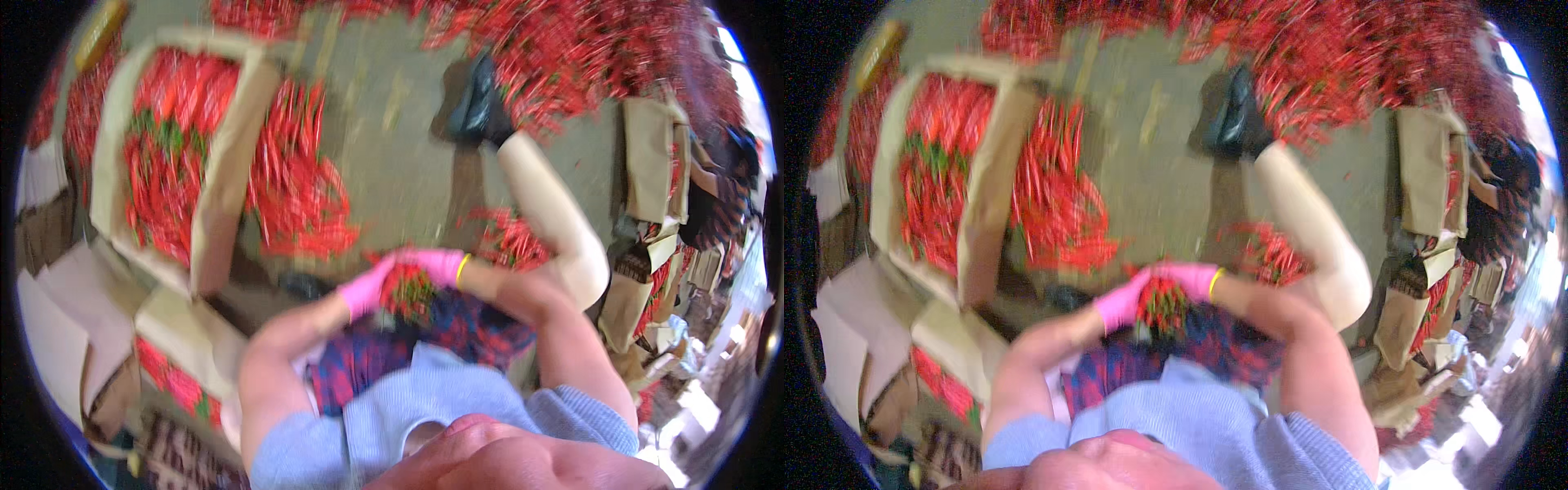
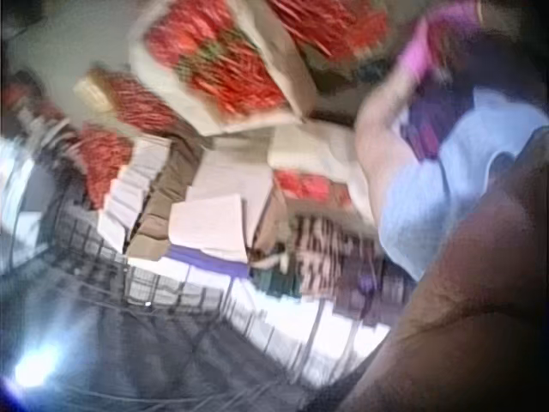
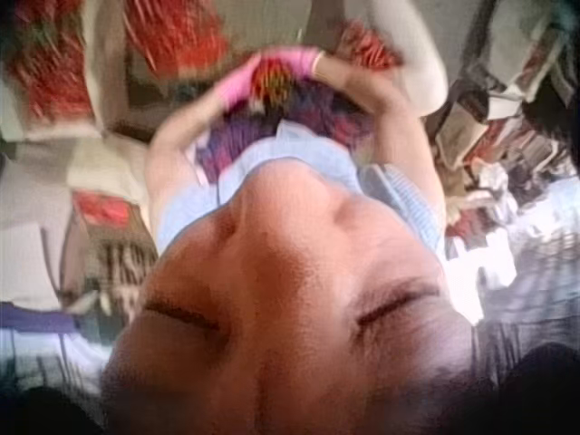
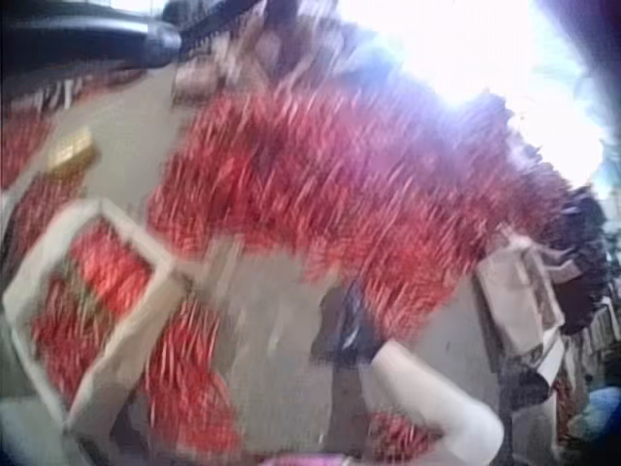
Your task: The person sorts red chili peppers by hand and places them into cardboard boxes while sitting on the floor.
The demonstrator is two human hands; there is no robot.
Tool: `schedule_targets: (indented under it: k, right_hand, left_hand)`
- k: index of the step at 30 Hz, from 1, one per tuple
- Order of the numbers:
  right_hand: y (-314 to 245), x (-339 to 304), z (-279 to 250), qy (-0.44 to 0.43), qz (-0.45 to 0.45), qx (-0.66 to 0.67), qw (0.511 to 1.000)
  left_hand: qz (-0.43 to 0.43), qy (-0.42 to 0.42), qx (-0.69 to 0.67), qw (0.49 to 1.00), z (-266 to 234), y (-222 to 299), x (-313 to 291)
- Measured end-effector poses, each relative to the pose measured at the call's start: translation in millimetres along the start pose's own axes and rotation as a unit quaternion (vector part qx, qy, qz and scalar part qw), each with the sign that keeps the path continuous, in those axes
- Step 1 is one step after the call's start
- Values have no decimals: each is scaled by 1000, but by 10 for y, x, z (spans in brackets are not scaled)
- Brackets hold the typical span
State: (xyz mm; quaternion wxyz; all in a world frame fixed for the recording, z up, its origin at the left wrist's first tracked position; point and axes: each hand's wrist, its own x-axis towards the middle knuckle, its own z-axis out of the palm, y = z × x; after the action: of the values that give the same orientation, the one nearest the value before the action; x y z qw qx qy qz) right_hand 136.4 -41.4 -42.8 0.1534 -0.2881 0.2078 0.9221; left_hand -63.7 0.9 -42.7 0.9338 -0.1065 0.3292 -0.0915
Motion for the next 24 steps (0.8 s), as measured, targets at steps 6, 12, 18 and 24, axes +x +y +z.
schedule_targets:
  k: [6, 12, 18, 24]
  right_hand:
    - [-91, -183, 369, 84, 58, 67, 992]
    - [-71, -188, 512, 179, 55, 139, 972]
    - [-166, -144, 503, 167, 55, 108, 978]
    - [-77, -518, 1064, 190, -5, 49, 981]
  left_hand:
    - [-62, -134, -94, 985, 198, 142, -280]
    - [-48, 28, -176, 983, 235, 62, -206]
    - [-66, -6, -160, 985, 166, 123, -180]
    - [-67, -103, -135, 983, 472, 104, -369]
